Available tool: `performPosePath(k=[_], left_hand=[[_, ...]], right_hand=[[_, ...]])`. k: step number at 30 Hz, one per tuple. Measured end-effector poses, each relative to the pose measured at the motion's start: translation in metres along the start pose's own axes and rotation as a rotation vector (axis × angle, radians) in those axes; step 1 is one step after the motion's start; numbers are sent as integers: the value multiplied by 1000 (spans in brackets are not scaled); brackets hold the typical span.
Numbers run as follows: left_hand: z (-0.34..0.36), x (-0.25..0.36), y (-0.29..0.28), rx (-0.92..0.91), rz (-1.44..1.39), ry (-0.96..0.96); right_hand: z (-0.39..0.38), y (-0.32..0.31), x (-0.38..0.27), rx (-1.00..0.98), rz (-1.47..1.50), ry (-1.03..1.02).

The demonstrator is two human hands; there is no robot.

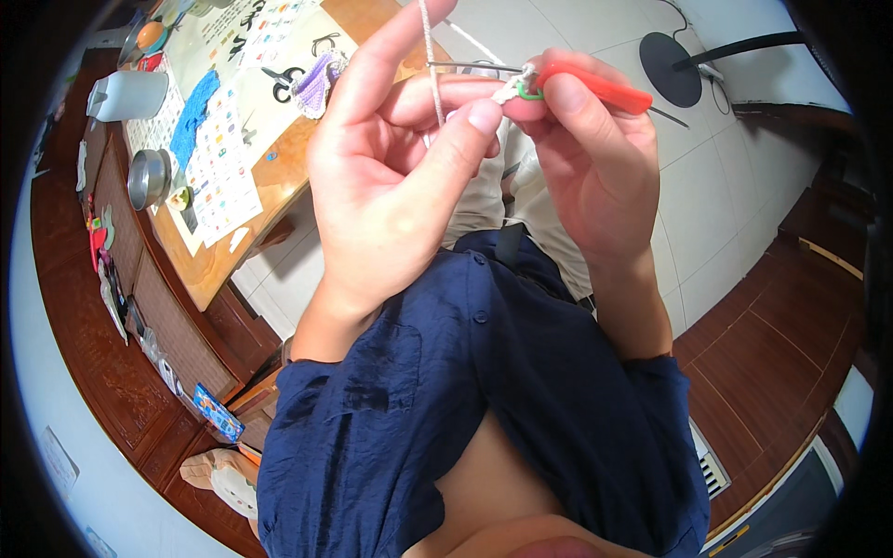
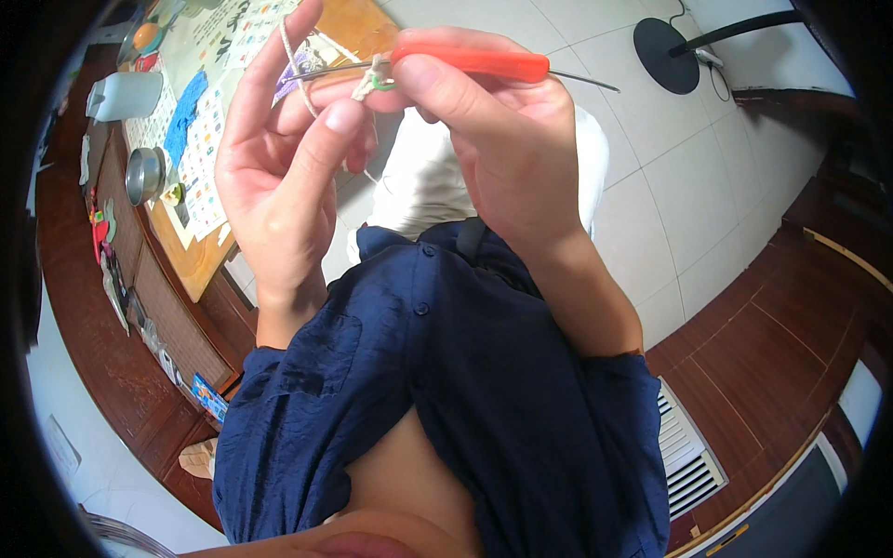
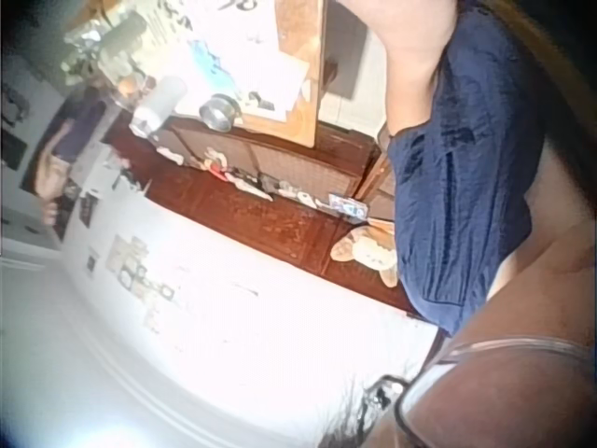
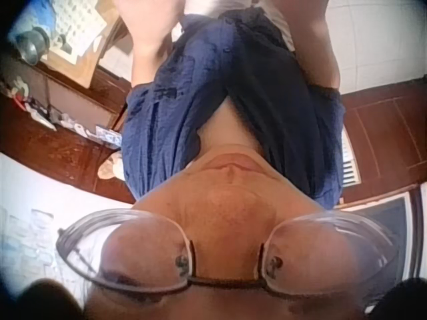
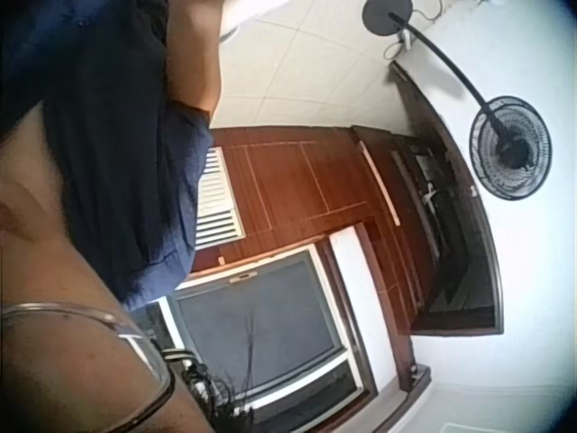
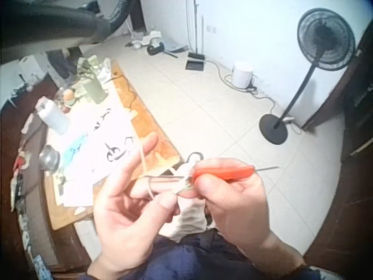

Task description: The person is crocheting with white yarn, using a crochet hook to form loops and pull the yarn through. They also use a green stitch marker to mark a specific point in the crochet work.

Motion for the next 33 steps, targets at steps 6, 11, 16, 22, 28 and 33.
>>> performPosePath(k=[6, 11, 16, 22, 28, 33], left_hand=[[1, 1, -3, 74, 26, -2], [2, 2, -5, 84, 67, 35], [4, -4, -8, 105, 43, 46], [4, 0, -5, 109, 47, 27], [6, -2, -3, 75, 17, 46], [7, -7, -3, 55, -59, -1]], right_hand=[[1, -4, 9, -5, 97, 95], [-1, -6, 13, -23, 147, 124], [-2, -5, 14, 45, 200, 147], [-2, -6, 16, 39, 204, 168], [-4, -7, 18, 64, 215, 179], [-6, -10, 18, 96, 242, 170]])
Point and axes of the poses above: each hand's wrist, its own z-axis towards the middle knuckle, its own y-axis out of the palm, x = y × z, the point moved 8 cm from there along z, towards the middle knuckle, and after that the axes turned 6 degrees about z, right-handed, at the moved point
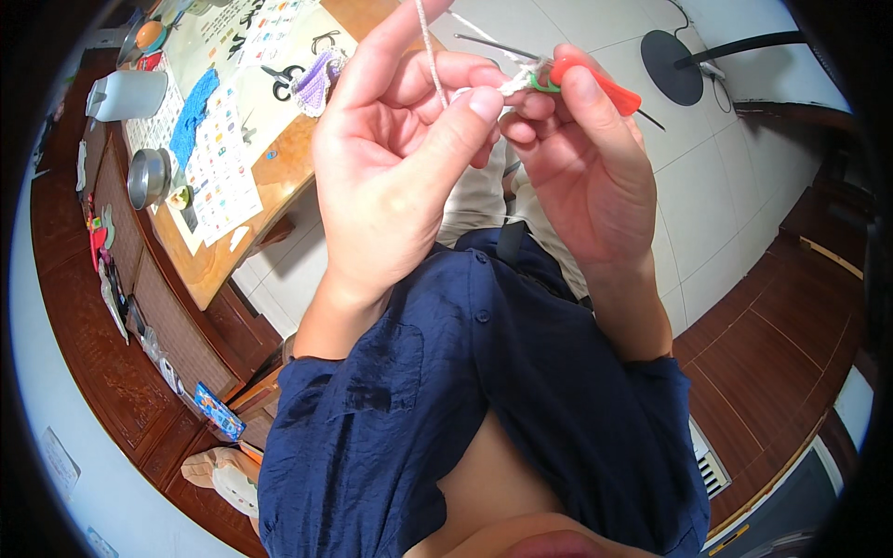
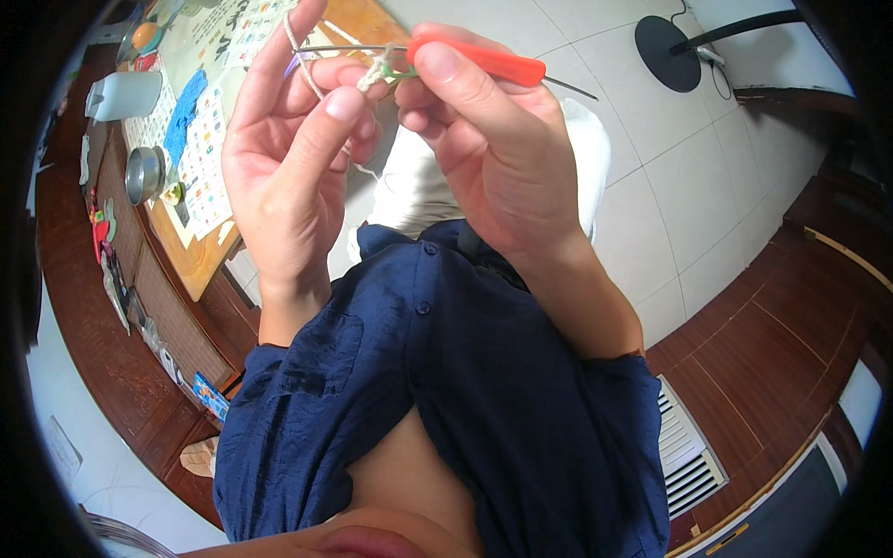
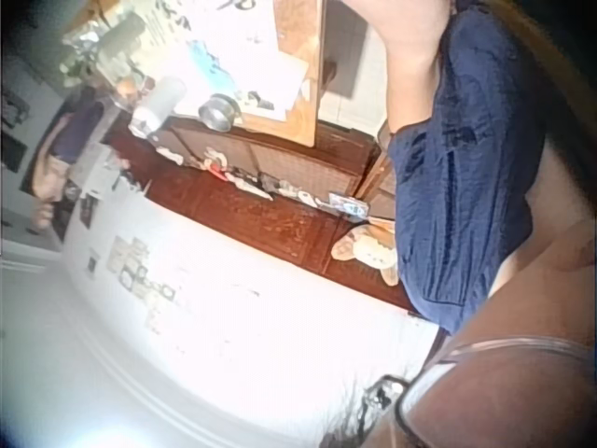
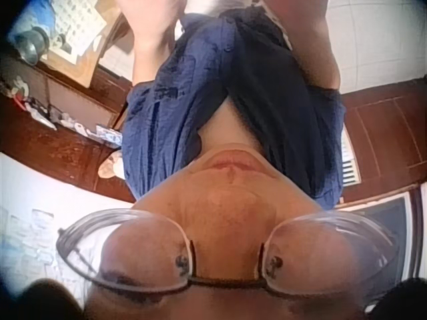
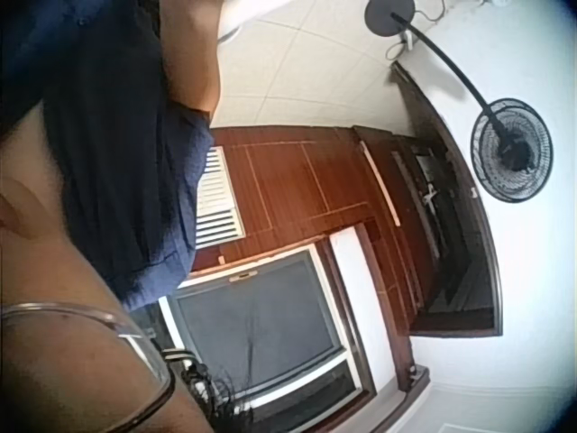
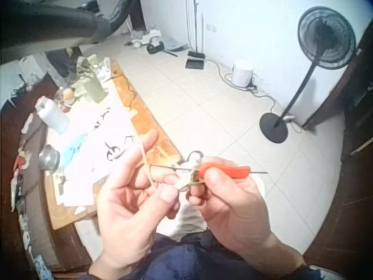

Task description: The person is crocheting with white yarn, using a crochet hook to form loops and pull the yarn through. They also use a green stitch marker to mark a specific point in the crochet work.

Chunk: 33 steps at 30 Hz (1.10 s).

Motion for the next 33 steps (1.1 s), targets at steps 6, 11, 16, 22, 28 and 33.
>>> performPosePath(k=[6, 11, 16, 22, 28, 33], left_hand=[[-1, -2, 0, -7, -76, 14], [-1, -2, 1, -27, -94, 17], [-1, -1, 1, -15, -78, 8], [-1, 3, 2, 18, -30, 8], [-1, 2, -1, 13, -39, 48], [0, 1, -2, 23, -60, 22]], right_hand=[[-1, 1, 0, -12, 6, 1], [-1, 1, 0, -39, 4, 15], [-2, 2, -1, -31, -2, -11], [-4, 3, -3, -18, -3, -13], [-5, 3, -4, 3, -29, -10], [-6, 6, -4, 47, -70, 2]])
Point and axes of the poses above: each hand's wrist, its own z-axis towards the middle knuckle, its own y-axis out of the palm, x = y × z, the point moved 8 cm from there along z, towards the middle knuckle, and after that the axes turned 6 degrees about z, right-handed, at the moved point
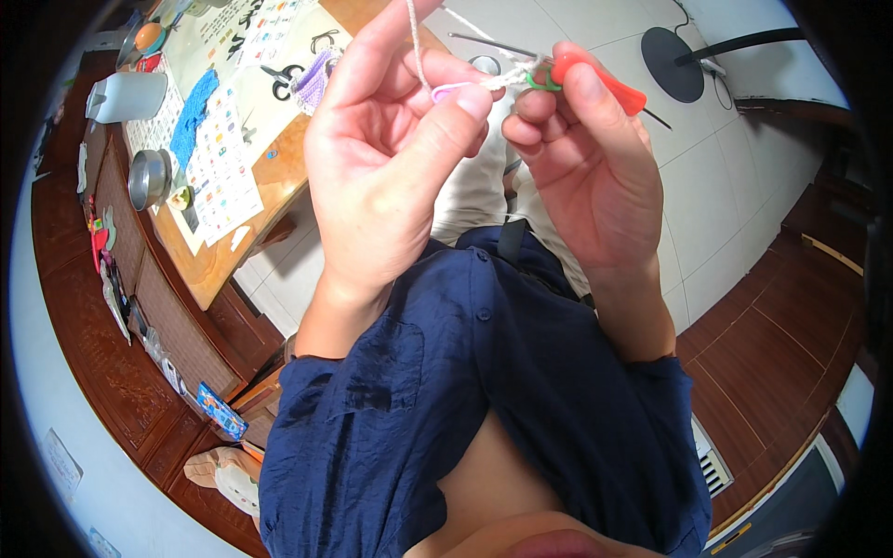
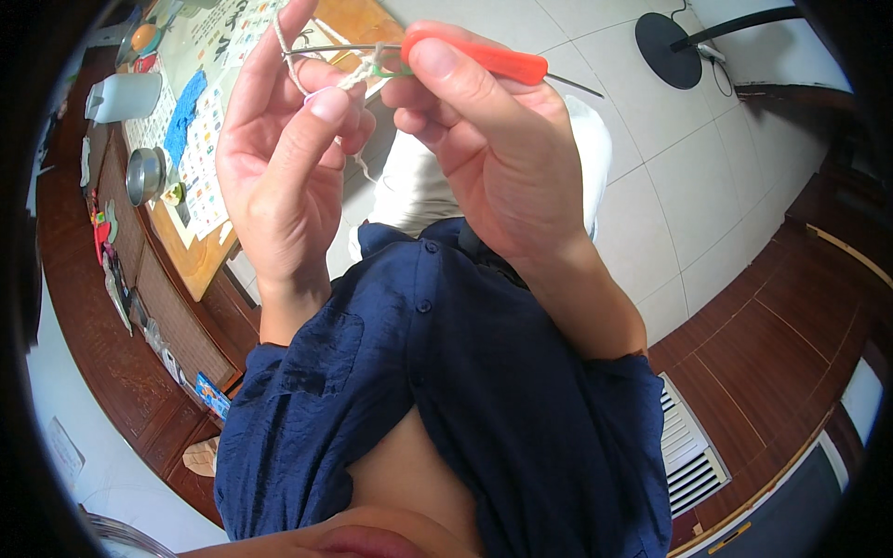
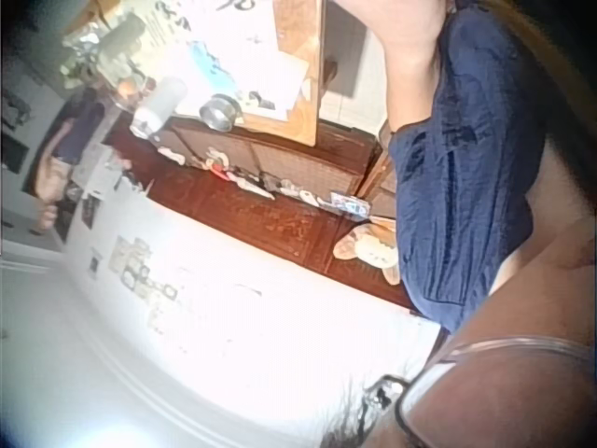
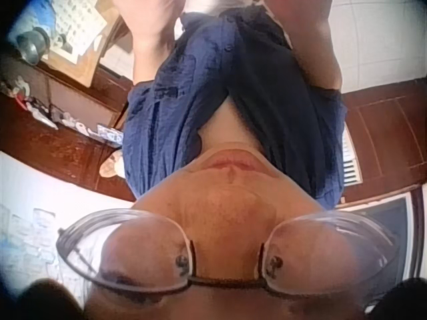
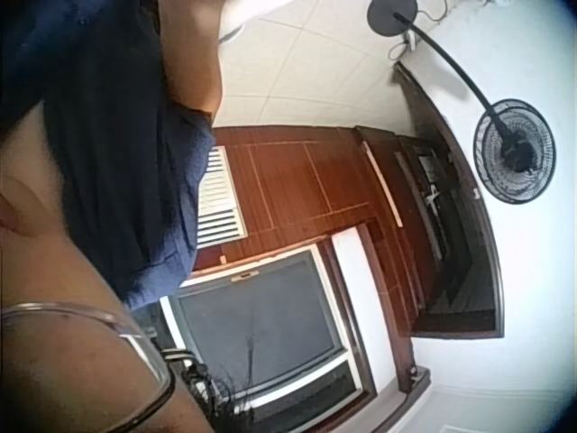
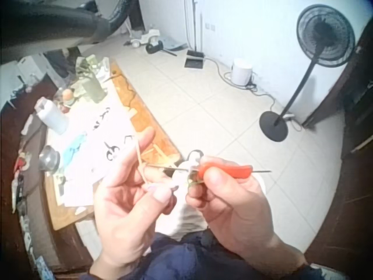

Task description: The person is crocheting with white yarn, using a crochet hook to form loops and pull the yarn through. They also use a green stitch marker to mark a specific point in the crochet work.

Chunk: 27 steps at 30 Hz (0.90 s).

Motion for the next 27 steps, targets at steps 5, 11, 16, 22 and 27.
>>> performPosePath(k=[5, 11, 16, 22, 27], left_hand=[[2, -1, 1, -41, -78, 25], [3, -1, 2, -48, -85, 16], [1, 3, 2, -33, -76, 30], [2, 3, 0, -28, -73, 57], [1, 4, 1, -37, -53, 77]], right_hand=[[2, -1, 7, 8, 88, 102], [6, -3, 8, -85, 130, 81], [4, -2, -1, -63, -36, -17], [5, -2, -8, -94, -202, -99], [-1, 3, -15, -58, -324, -153]])
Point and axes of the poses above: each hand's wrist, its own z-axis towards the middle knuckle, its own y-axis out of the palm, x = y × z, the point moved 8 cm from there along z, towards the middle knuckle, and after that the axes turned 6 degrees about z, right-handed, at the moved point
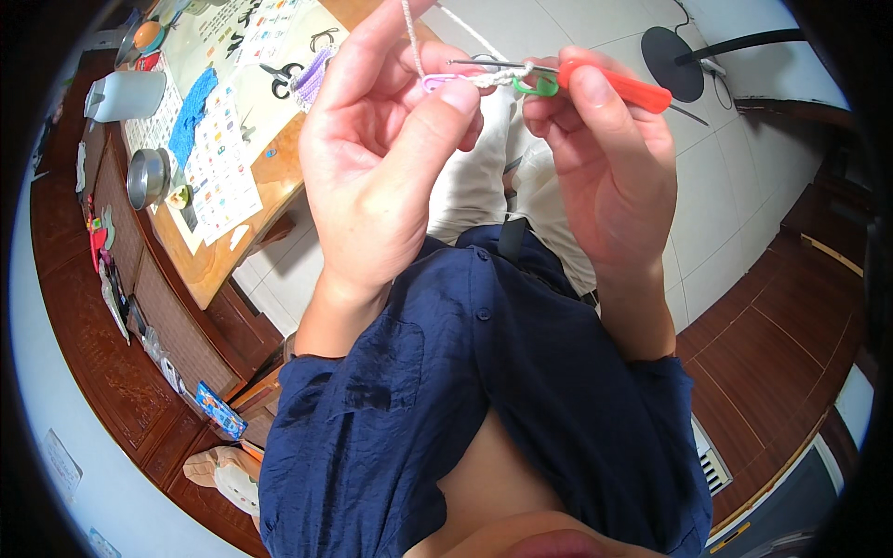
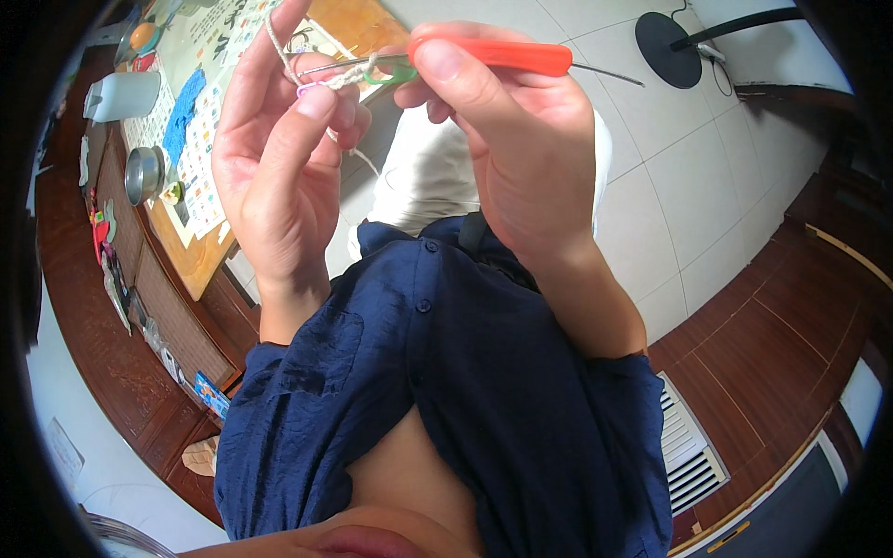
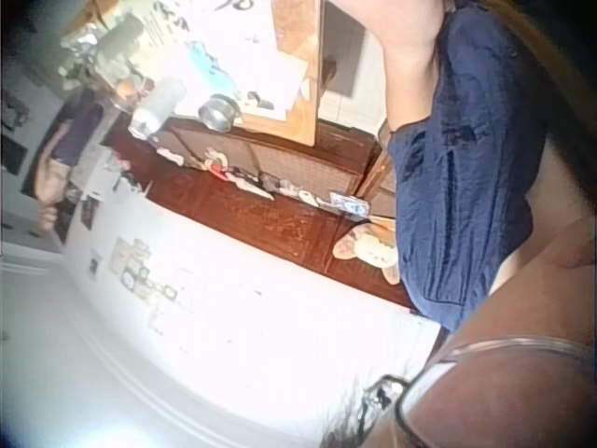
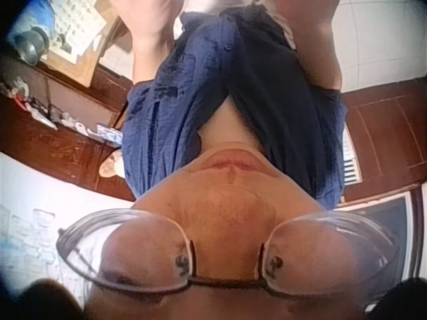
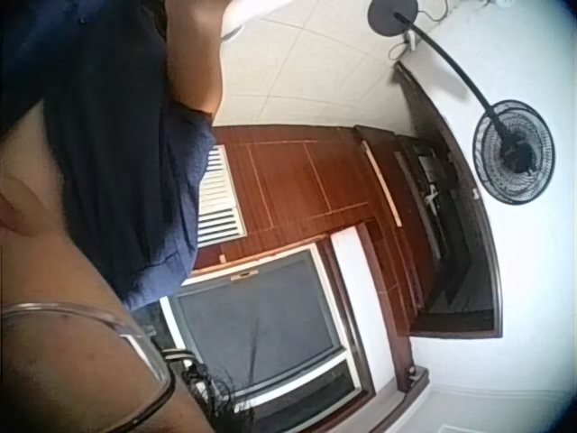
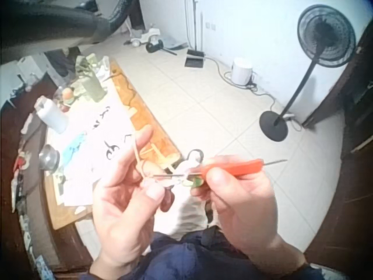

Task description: The person is crocheting with white yarn, using a crochet hook to form loops and pull the yarn through. They also use a green stitch marker to mark a specific point in the crochet work.

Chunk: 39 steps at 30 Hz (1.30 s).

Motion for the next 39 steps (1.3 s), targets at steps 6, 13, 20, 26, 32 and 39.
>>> performPosePath(k=[6, 13, 20, 26, 32, 39], left_hand=[[1, 0, -1, 24, 9, 7], [-1, 4, -2, 23, 23, 25], [-2, 4, -5, 42, 69, 48], [-4, 13, -1, 67, 149, 50], [-5, 18, 2, 68, 328, 157], [-14, 26, 5, 140, 563, 415]], right_hand=[[0, 1, -8, 3, -134, -73], [0, 2, -13, -24, -93, -114], [-1, -3, -17, -37, -118, -158], [-2, -2, -21, -75, -179, -207], [-6, -5, -23, -66, -183, -222], [-9, 0, -31, -64, -273, -328]])
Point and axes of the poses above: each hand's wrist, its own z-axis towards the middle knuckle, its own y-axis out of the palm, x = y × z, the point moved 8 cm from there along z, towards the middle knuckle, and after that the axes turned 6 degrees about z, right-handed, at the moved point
